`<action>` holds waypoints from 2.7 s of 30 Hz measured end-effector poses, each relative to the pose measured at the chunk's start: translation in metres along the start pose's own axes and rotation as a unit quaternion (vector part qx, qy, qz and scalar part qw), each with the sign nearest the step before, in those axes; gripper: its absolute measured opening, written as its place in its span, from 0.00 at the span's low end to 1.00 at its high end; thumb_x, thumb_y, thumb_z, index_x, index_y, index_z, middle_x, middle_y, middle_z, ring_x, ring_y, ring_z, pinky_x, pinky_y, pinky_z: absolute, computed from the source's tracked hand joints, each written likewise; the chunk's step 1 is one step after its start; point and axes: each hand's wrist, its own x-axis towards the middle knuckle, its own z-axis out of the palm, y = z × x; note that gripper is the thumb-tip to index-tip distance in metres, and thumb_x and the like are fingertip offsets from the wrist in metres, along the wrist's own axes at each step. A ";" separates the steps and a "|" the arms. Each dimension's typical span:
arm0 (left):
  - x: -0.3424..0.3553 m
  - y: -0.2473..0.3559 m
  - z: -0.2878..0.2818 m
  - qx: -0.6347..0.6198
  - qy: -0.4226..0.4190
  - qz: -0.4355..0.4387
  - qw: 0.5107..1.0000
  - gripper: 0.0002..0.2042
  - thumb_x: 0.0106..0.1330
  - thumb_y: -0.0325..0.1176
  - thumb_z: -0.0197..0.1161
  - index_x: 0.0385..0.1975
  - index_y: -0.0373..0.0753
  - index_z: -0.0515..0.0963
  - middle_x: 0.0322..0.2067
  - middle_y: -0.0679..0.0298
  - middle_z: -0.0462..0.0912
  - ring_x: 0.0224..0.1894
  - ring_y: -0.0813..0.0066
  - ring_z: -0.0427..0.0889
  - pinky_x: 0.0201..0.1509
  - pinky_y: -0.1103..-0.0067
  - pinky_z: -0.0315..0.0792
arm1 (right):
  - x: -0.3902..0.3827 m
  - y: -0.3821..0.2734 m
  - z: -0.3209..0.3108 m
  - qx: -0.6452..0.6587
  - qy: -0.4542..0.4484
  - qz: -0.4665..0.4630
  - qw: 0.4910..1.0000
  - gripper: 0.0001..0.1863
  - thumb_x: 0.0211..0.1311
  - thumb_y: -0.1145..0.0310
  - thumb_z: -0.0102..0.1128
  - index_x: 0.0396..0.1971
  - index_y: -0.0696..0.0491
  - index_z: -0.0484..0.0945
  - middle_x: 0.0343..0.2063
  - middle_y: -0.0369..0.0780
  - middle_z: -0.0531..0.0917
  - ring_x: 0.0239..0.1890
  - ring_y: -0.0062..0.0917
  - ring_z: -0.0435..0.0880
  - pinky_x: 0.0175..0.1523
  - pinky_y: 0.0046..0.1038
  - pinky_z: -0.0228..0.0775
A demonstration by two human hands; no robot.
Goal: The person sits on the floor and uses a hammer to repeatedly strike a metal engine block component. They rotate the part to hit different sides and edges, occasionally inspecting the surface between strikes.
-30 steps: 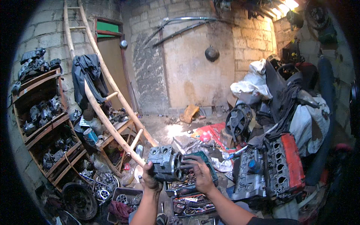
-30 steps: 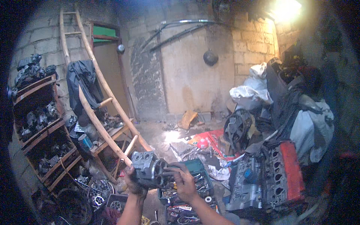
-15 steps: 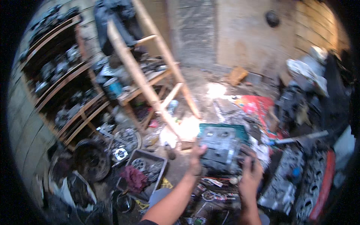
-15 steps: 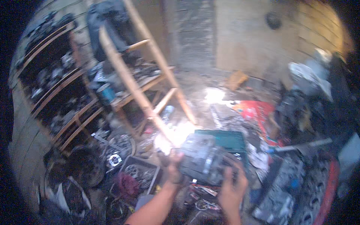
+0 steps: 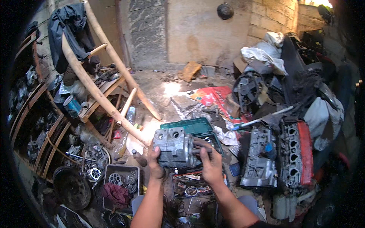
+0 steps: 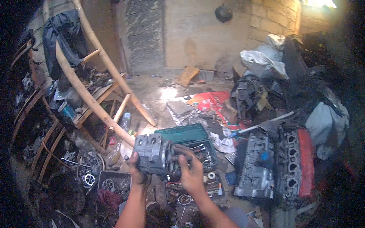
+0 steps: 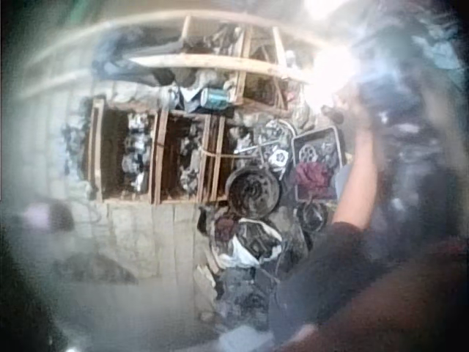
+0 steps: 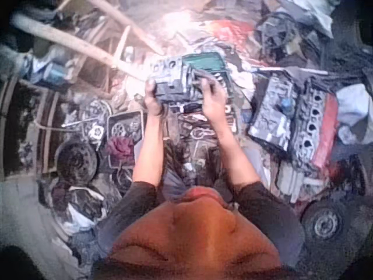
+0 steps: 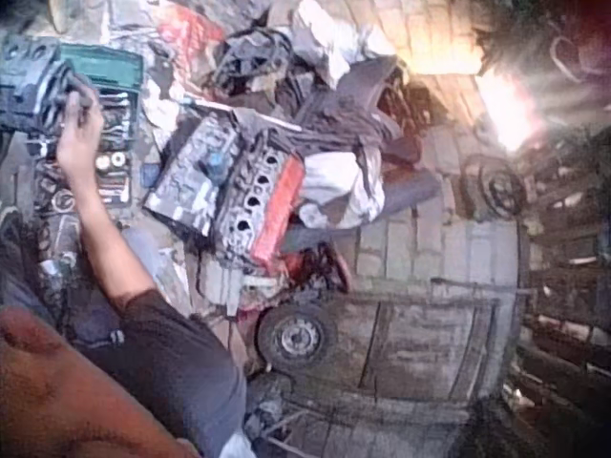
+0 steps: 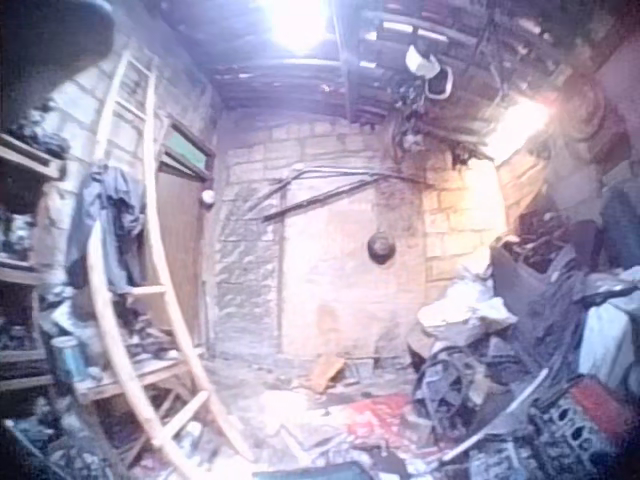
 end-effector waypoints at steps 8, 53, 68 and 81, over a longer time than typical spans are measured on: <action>-0.001 0.008 0.015 0.100 -0.077 -0.024 0.992 0.31 0.71 0.47 0.51 0.69 0.33 0.64 0.63 0.52 0.72 0.65 0.64 0.71 0.70 0.71 0.63 | -0.004 0.001 -0.019 -0.008 -0.007 -0.026 1.000 0.23 0.76 0.56 0.54 0.56 0.62 0.77 0.58 0.46 0.81 0.56 0.28 0.81 0.58 0.31 0.75; -0.033 -0.041 0.044 0.312 -0.241 0.405 0.825 0.31 0.64 0.56 0.61 0.66 0.52 0.67 0.69 0.42 0.64 0.73 0.38 0.60 0.74 0.48 0.56 | -0.035 -0.026 -0.067 0.319 -0.043 0.156 0.934 0.52 0.55 0.56 0.74 0.74 0.46 0.50 0.69 0.44 0.64 0.71 0.38 0.66 0.72 0.44 0.63; -0.036 -0.036 0.050 0.312 -0.188 0.361 0.858 0.39 0.70 0.67 0.40 0.46 0.33 0.83 0.53 0.40 0.76 0.60 0.41 0.74 0.68 0.51 0.62 | -0.040 -0.001 -0.069 0.312 -0.012 0.209 0.927 0.32 0.74 0.52 0.57 0.68 0.56 0.63 0.63 0.44 0.75 0.63 0.36 0.76 0.68 0.45 0.67; -0.041 -0.035 0.052 0.330 -0.174 0.336 0.865 0.32 0.70 0.62 0.47 0.42 0.36 0.85 0.51 0.40 0.77 0.59 0.40 0.75 0.67 0.54 0.64 | -0.040 -0.010 -0.056 0.347 0.005 0.258 0.902 0.37 0.73 0.38 0.50 0.66 0.55 0.67 0.61 0.43 0.77 0.62 0.35 0.77 0.67 0.43 0.68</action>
